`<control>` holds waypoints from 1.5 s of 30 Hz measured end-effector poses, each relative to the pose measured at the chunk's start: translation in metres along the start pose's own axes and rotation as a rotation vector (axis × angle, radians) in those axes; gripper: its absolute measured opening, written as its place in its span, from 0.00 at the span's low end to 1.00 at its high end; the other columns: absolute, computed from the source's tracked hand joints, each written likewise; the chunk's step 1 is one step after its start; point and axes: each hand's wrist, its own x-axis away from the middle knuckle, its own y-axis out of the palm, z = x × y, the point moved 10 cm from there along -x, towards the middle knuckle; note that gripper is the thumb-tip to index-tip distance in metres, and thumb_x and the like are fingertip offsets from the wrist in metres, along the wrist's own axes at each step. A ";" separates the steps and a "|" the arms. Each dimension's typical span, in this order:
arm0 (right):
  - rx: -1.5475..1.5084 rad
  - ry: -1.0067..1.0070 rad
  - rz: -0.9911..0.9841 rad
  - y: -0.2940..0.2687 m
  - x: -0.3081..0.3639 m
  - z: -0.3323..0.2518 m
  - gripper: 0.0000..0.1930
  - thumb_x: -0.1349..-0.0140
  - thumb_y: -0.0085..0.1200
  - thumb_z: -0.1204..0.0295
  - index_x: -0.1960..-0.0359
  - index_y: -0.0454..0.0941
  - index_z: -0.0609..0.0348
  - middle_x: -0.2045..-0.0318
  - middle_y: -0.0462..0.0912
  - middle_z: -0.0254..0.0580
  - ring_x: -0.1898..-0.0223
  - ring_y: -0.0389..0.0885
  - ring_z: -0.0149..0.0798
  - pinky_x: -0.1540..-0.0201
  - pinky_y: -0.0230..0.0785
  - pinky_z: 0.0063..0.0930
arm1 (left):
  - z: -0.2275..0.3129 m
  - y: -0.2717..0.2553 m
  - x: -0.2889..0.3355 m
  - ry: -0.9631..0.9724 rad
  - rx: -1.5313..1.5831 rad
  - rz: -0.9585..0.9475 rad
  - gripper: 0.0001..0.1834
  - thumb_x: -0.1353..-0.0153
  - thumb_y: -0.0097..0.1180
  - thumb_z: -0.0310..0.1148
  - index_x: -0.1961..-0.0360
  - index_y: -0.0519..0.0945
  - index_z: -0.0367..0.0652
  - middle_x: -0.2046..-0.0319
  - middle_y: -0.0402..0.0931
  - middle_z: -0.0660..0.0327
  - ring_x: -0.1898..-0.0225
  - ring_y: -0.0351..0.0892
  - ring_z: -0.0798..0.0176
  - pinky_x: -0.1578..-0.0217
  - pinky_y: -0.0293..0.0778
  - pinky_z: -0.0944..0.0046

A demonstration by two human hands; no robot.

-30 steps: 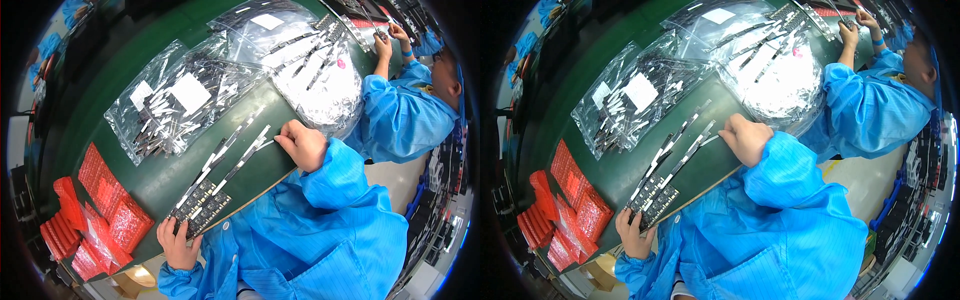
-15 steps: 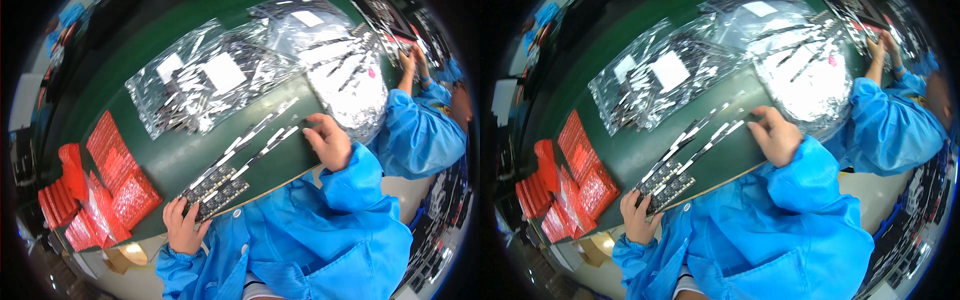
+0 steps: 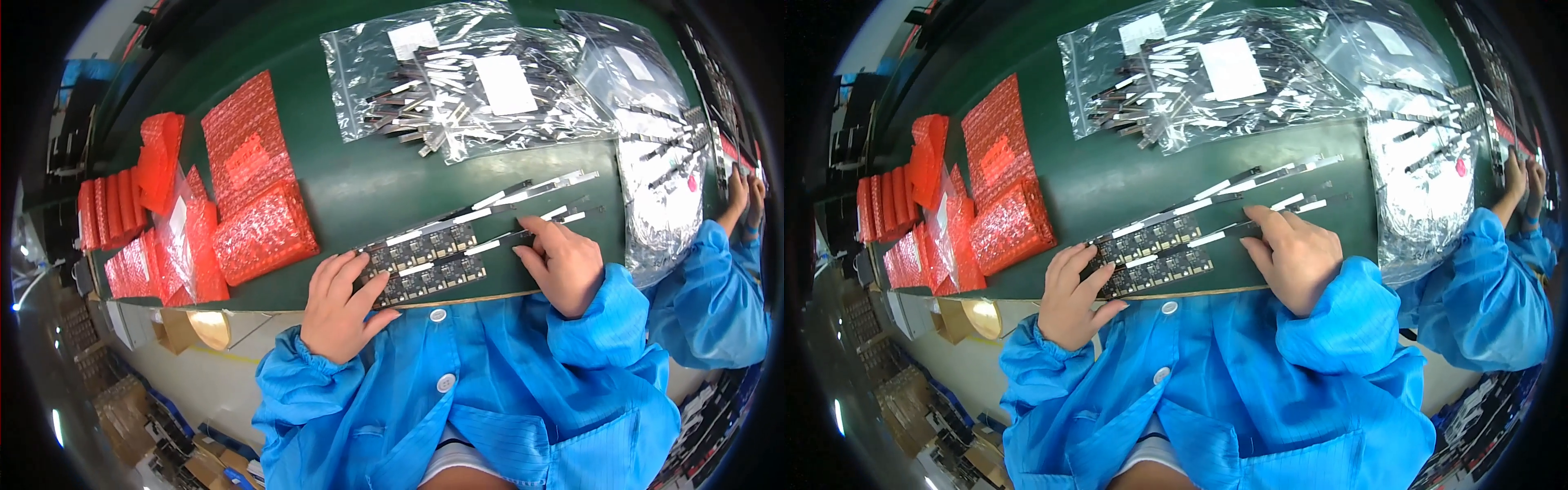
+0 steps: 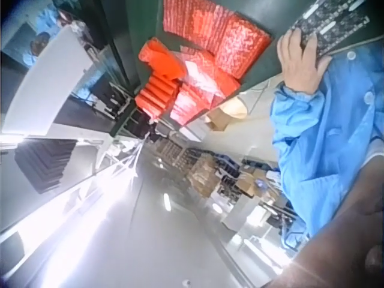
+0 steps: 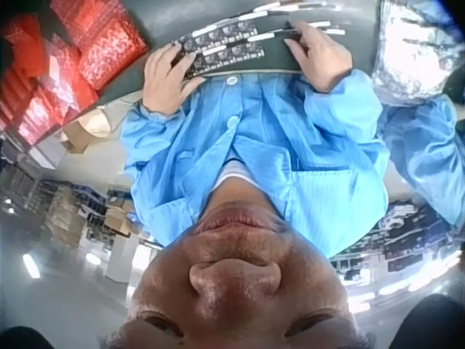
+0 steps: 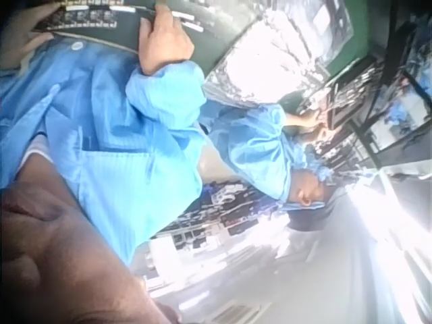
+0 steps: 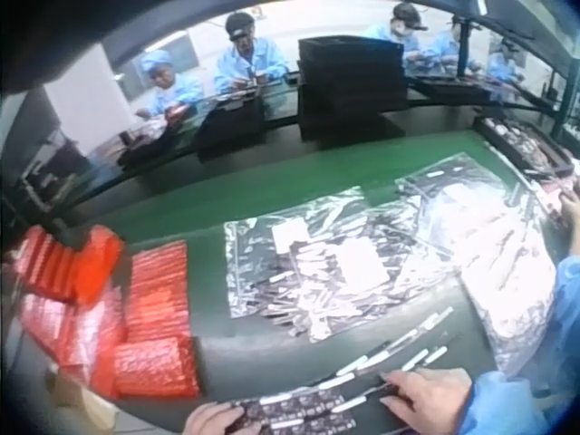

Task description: The person assembles electronic components by attaching ribbon cables to circuit boards at a factory workbench.

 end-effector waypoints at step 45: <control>-0.279 -0.587 -0.031 -0.023 -0.005 -0.118 0.13 0.57 0.63 0.76 0.67 0.76 0.60 0.76 0.78 0.42 0.78 0.79 0.41 0.77 0.71 0.31 | 0.003 -0.015 -0.023 -0.081 0.319 0.241 0.19 0.59 0.64 0.25 0.61 0.77 0.38 0.58 0.75 0.56 0.52 0.71 0.51 0.52 0.67 0.56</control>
